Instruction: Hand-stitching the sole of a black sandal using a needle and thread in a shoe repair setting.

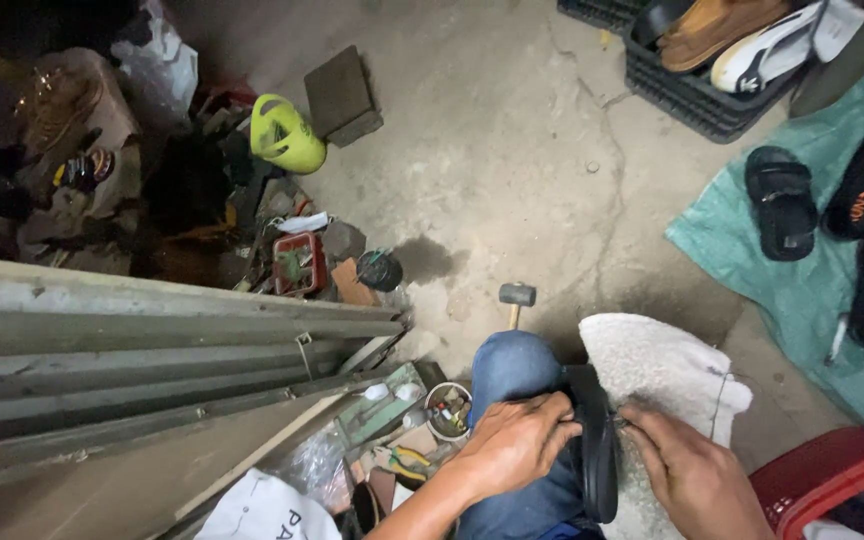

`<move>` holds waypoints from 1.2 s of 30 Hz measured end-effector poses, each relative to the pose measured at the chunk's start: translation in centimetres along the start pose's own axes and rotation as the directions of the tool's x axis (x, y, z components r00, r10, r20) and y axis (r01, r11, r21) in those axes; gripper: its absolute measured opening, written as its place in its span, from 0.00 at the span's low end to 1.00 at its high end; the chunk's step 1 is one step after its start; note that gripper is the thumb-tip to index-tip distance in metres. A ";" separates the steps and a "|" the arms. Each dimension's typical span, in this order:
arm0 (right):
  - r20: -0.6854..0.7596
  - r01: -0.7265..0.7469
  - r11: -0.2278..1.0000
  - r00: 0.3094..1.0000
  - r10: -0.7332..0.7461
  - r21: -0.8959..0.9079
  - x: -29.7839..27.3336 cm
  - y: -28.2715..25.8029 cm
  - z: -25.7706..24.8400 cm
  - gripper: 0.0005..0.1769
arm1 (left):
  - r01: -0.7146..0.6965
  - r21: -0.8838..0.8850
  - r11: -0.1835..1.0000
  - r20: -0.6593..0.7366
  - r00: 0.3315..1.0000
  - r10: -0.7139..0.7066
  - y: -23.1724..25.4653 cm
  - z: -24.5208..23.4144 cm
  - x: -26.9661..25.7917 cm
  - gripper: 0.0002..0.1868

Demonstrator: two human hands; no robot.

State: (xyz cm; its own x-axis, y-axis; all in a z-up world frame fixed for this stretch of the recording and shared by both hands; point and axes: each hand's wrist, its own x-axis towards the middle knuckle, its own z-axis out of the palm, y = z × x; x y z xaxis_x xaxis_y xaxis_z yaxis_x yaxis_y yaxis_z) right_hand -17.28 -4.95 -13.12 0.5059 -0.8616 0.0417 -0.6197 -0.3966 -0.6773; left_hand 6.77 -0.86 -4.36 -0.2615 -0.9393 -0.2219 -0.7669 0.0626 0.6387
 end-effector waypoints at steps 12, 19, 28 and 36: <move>0.274 -0.181 0.983 0.946 0.173 0.004 -0.4 3.0 -1.4 0.33 | 0.054 -0.048 0.997 0.054 0.997 -0.051 0.3 -0.5 -0.1 0.13; 0.170 0.004 0.997 0.985 -0.016 0.072 -1.1 4.7 0.3 0.17 | -0.006 -0.237 0.971 0.176 0.983 0.049 -3.3 -0.2 -0.9 0.19; 0.406 -0.122 0.991 0.909 0.089 0.056 0.6 1.4 0.7 0.18 | 0.026 0.081 0.996 -0.061 0.998 -0.021 -4.7 2.0 -2.1 0.26; 0.335 -0.047 0.990 0.942 -0.001 0.133 1.2 -0.2 0.0 0.11 | 0.157 0.167 0.974 -0.021 0.988 -0.155 -4.7 2.1 -1.4 0.32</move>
State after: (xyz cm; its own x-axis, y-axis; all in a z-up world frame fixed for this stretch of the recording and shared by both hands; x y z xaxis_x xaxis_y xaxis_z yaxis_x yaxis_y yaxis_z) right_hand -16.55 -5.86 -12.98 0.6784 -0.7051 -0.2066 -0.5570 -0.3101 -0.7705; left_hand 9.53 0.85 -8.63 -0.1269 -0.9445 -0.3031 -0.8851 -0.0301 0.4644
